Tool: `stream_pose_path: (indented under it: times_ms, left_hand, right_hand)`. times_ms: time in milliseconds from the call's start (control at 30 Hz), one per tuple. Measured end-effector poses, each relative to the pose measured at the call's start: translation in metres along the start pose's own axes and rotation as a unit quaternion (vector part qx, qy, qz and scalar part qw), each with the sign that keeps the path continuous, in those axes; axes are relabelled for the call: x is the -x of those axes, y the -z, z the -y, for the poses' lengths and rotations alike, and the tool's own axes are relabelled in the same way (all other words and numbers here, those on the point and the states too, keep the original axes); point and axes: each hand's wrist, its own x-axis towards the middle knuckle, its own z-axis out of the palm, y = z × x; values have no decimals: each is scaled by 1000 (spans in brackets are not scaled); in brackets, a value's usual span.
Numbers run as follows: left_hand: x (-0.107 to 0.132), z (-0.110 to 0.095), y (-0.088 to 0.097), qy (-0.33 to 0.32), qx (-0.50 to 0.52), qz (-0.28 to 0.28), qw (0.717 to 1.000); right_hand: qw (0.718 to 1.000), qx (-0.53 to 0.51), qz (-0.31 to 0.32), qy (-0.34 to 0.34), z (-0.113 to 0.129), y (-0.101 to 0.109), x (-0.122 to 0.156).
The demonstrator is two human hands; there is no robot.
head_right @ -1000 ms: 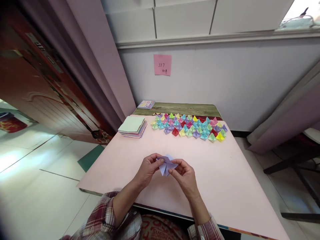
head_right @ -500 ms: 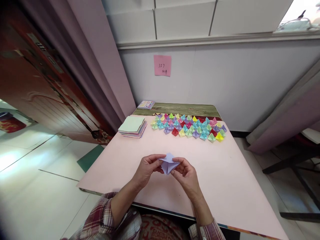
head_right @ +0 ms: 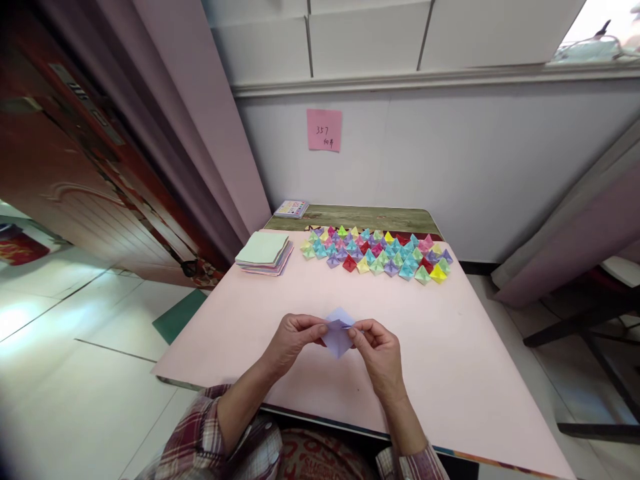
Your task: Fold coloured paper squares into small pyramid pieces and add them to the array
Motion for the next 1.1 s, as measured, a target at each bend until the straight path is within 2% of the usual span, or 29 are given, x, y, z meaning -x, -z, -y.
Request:
stream_pose_path:
  times_ms: [200,333,467,533,633,733,833,1000,1100]
  left_hand:
    - [0,6,-7,-34,22,-36,999]
    - [0,9,-6,-19,35,-29,999]
    - [-2,10,-4,54,34,25,998]
    - [-3,10,-5,78,27,34,996]
    - [-4,9,-8,74,26,4,997]
    - [-6,8,-11,56,49,-64,995]
    - [-7,6,-13,50,104,-117,986]
    - [-5,2,-17,83,216,-131,964]
    - [-2,1,-18,101,246,-104,958]
  right_hand:
    - [998,-12,-66,-16,2,-13,5]
    - [995,-39,-89,-27,2,-18,6]
    - [998,-9,-40,-36,4,-17,6]
    - [999,24,-1,-38,6,-16,7]
    - [999,33,18,-38,8,-16,9]
    - [998,13,14,-58,9,-17,10]
    - [995,16,51,-83,9,-18,10]
    - [996,10,42,-79,9,-19,11]
    - [996,-3,34,-87,8,-18,11]
